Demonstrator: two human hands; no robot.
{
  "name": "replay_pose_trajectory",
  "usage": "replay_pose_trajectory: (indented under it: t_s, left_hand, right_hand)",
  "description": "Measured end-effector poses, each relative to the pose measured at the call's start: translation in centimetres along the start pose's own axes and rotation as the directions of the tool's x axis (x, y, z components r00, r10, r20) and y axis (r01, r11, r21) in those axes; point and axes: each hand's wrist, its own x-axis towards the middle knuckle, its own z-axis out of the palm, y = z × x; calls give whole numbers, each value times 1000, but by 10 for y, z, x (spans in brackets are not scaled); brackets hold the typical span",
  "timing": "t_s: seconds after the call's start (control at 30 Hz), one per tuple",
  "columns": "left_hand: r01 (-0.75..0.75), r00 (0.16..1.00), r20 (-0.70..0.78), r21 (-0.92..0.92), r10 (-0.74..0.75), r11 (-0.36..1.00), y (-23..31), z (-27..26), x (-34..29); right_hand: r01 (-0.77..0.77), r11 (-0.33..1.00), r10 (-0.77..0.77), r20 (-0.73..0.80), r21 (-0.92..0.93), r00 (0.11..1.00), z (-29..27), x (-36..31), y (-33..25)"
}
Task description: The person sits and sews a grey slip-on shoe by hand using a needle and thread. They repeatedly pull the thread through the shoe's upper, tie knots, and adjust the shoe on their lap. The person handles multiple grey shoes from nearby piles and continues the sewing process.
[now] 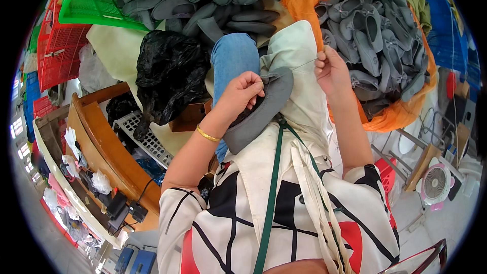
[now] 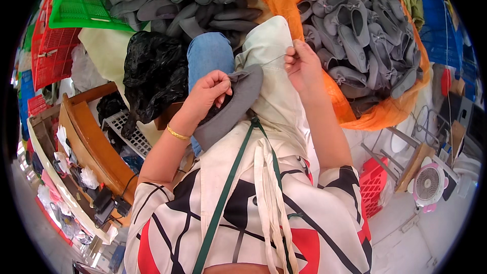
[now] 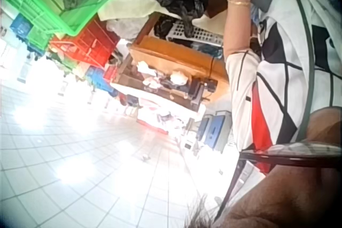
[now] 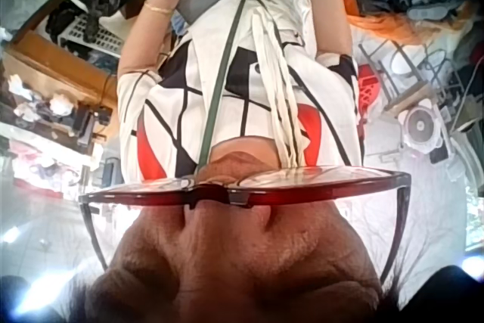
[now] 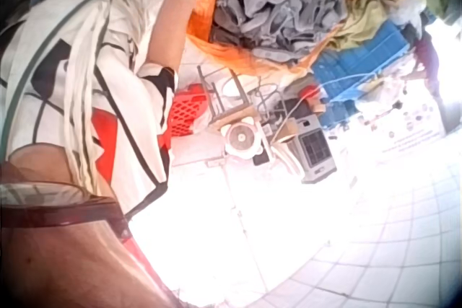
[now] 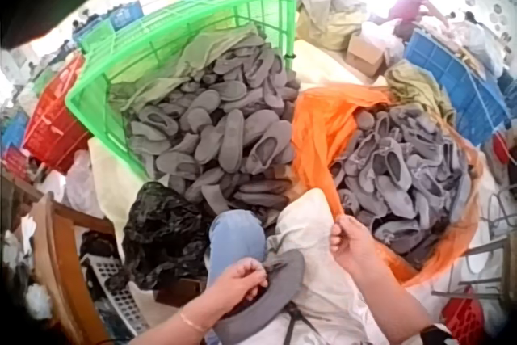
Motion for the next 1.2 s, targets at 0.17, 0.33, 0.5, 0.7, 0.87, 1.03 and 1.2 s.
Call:
replay_pose_trajectory:
  t_s: [0.17,0.33,0.5,0.7,0.87,1.03,1.2]
  left_hand:
    - [-254,958,-20,403,286,879,-12,-2,-1]
    - [-337,858,-32,719,513,608,0,18,-9]
    - [-353,757,48,870,652,345,3,21,-3]
    - [-342,779,167,921,605,186,7,22,8]
    - [-383,747,240,917,620,107,16,32,9]
    - [-423,721,216,890,658,172,7,26,11]
    - [-330,880,-17,697,475,637,-9,13,21]
  right_hand:
    - [64,994,-47,-183,87,982,-21,0,-3]
    - [74,991,-45,-241,113,969,-31,-1,1]
    - [138,989,-135,-72,46,988,-10,-19,-11]
    - [282,931,-260,123,-231,958,58,-53,-33]
    - [359,849,-279,249,-388,928,84,-61,-44]
    - [627,749,-575,259,-216,776,94,-55,-86]
    - [789,400,-657,455,-466,601,92,-50,-87]
